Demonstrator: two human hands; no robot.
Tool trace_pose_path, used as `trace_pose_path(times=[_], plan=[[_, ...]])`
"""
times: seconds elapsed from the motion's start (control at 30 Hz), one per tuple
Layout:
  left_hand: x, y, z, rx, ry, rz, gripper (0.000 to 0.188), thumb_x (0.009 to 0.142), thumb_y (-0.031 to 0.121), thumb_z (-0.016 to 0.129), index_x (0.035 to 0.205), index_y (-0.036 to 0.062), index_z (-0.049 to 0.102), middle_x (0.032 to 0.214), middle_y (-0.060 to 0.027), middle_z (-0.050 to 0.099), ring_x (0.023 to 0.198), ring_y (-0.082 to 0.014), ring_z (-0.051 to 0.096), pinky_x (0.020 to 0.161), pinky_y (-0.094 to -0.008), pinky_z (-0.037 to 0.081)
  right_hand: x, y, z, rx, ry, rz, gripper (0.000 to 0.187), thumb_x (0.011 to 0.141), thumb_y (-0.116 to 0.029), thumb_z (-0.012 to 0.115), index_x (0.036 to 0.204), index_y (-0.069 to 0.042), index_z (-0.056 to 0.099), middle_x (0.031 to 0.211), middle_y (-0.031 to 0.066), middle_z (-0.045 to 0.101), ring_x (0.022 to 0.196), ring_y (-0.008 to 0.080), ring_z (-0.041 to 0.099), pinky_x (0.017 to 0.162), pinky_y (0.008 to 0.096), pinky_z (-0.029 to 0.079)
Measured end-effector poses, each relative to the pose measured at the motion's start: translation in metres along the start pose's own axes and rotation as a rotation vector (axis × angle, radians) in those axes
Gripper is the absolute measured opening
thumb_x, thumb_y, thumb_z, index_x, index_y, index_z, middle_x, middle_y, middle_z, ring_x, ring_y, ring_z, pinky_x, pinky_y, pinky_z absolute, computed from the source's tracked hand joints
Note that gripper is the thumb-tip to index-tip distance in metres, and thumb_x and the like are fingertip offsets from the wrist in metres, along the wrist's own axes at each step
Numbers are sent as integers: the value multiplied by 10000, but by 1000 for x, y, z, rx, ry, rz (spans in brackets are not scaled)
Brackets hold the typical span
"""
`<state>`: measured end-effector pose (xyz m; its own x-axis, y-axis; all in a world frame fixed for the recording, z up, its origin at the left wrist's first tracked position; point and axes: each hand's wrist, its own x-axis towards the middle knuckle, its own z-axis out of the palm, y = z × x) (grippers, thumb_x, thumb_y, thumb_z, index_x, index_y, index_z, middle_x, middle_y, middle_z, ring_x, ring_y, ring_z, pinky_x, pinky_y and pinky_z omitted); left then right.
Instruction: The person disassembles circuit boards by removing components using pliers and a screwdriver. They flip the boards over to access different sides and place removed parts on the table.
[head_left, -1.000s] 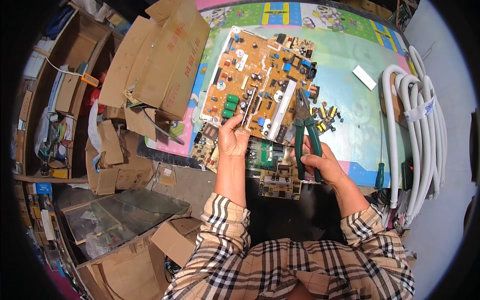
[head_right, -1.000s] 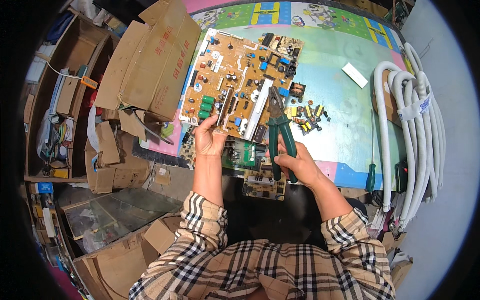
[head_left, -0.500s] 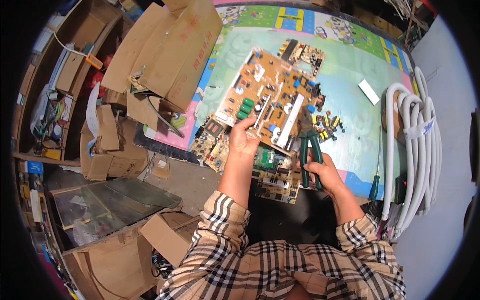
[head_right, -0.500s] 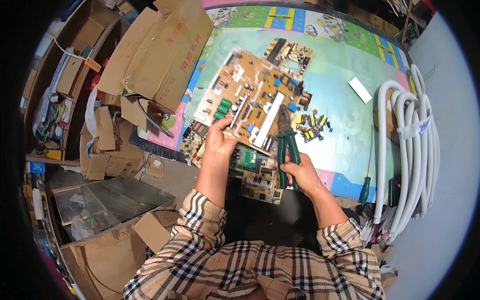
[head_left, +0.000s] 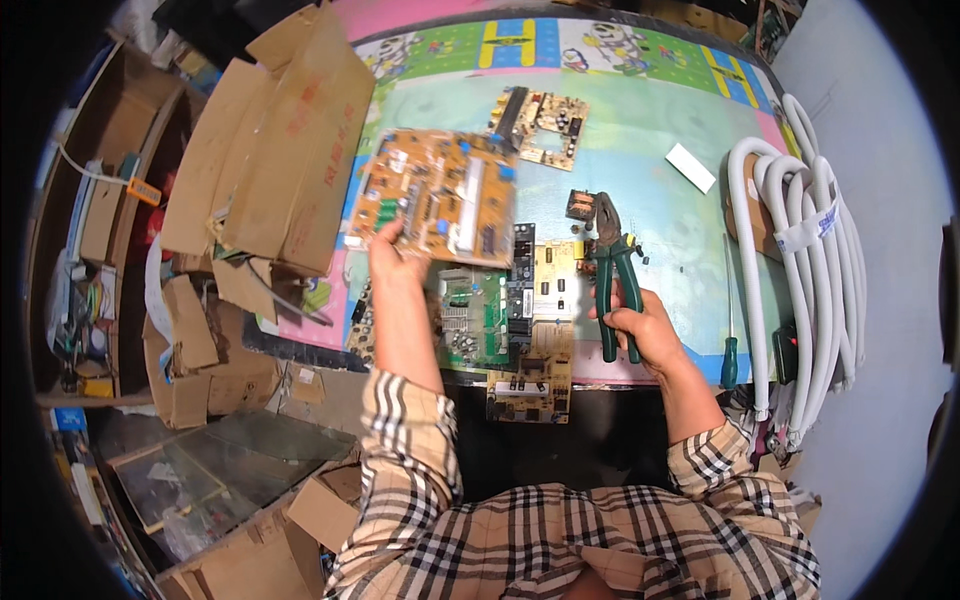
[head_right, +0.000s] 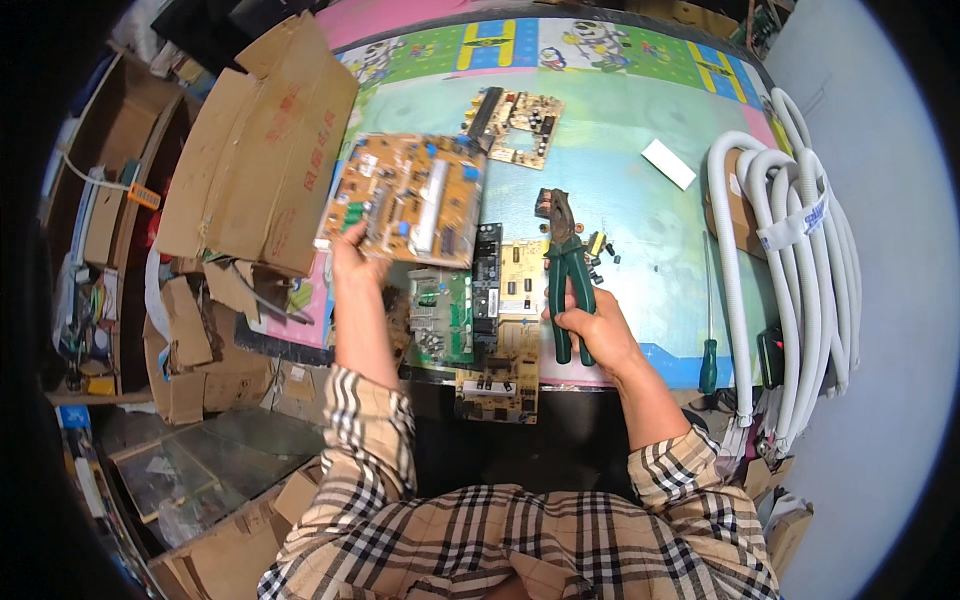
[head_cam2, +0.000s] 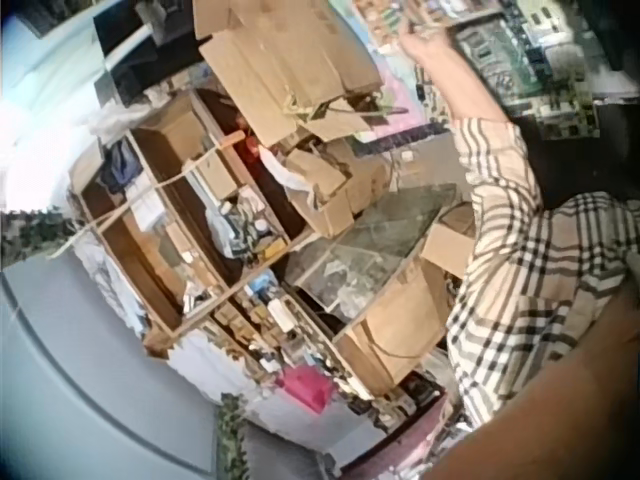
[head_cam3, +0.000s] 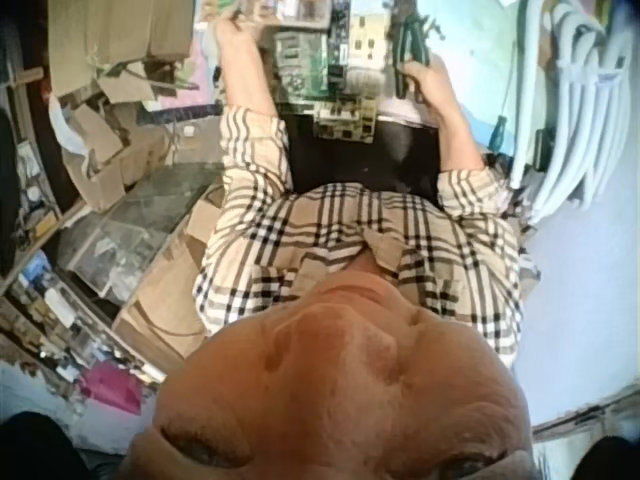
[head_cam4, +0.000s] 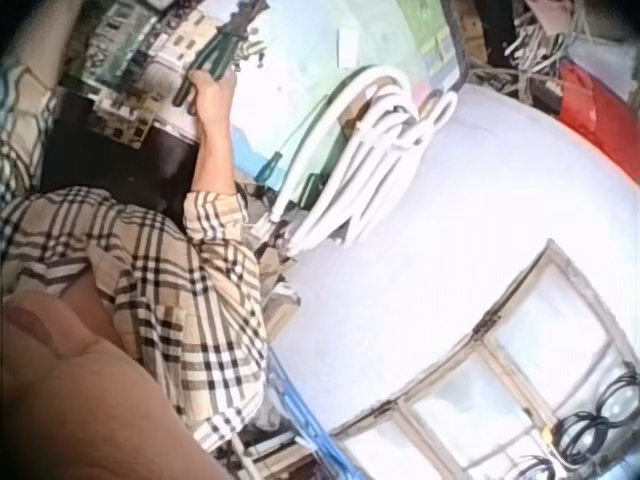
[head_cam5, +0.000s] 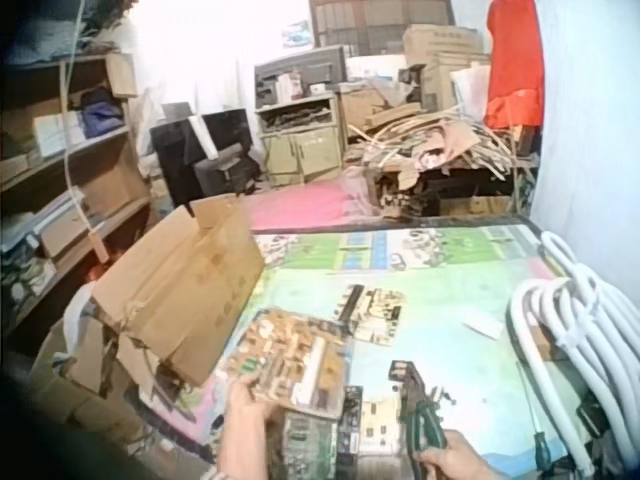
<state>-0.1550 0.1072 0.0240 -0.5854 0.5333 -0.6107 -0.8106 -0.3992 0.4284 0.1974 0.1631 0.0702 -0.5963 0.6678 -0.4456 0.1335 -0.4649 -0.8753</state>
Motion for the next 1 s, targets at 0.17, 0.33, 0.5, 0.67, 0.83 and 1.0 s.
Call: trace_pose_path(times=[0.17, 0.33, 0.5, 0.67, 0.83, 1.0], plan=[[119, 33, 56, 220, 115, 187, 145, 832, 122, 579, 935, 50, 651, 1066, -95, 658, 980, -288, 617, 832, -529, 469, -2, -2, -12, 16, 104, 64, 226, 740, -9, 555, 958, 39, 594, 887, 141, 651, 588, 115, 512, 508, 260, 413], [188, 45, 93, 149, 99, 221, 150, 850, 136, 554, 888, 24, 647, 1006, -92, 650, 899, -272, 609, 817, -507, 455, -7, -3, -13, -111, 83, 106, 263, 743, -23, 554, 993, 48, 599, 890, 116, 647, 681, 139, 563, 533, 274, 428], [221, 35, 96, 160, 163, 178, 184, 856, 134, 528, 921, 11, 650, 1068, -99, 654, 960, -273, 621, 873, -521, 450, -7, -7, -13, -147, 82, 142, 232, 756, -23, 550, 974, 29, 610, 786, 61, 601, 629, 135, 548, 529, 282, 426], [253, 67, 72, 80, 88, 55, 249, 862, 118, 472, 1028, -7, 609, 1177, -172, 608, 1088, -336, 588, 934, -655, 403, 0, 1, -7, -165, 57, 111, 175, 775, -32, 567, 942, 6, 602, 758, 43, 585, 574, 119, 532, 496, 270, 411], [260, 86, 72, 312, 161, 88, 315, 840, 149, 498, 1107, -6, 562, 1208, -175, 581, 1064, -372, 584, 930, -683, 380, 1, 2, -5, -168, 59, 128, 166, 776, -21, 567, 937, 1, 600, 771, 51, 596, 564, 121, 537, 484, 274, 420], [183, 39, 106, 470, 203, 503, 250, 839, 84, 478, 1022, -66, 558, 938, -174, 628, 790, -312, 675, 664, -461, 578, 3, 8, -10, -205, 68, 125, 298, 758, -33, 557, 1048, 23, 598, 856, 64, 640, 641, 124, 555, 514, 266, 433]])
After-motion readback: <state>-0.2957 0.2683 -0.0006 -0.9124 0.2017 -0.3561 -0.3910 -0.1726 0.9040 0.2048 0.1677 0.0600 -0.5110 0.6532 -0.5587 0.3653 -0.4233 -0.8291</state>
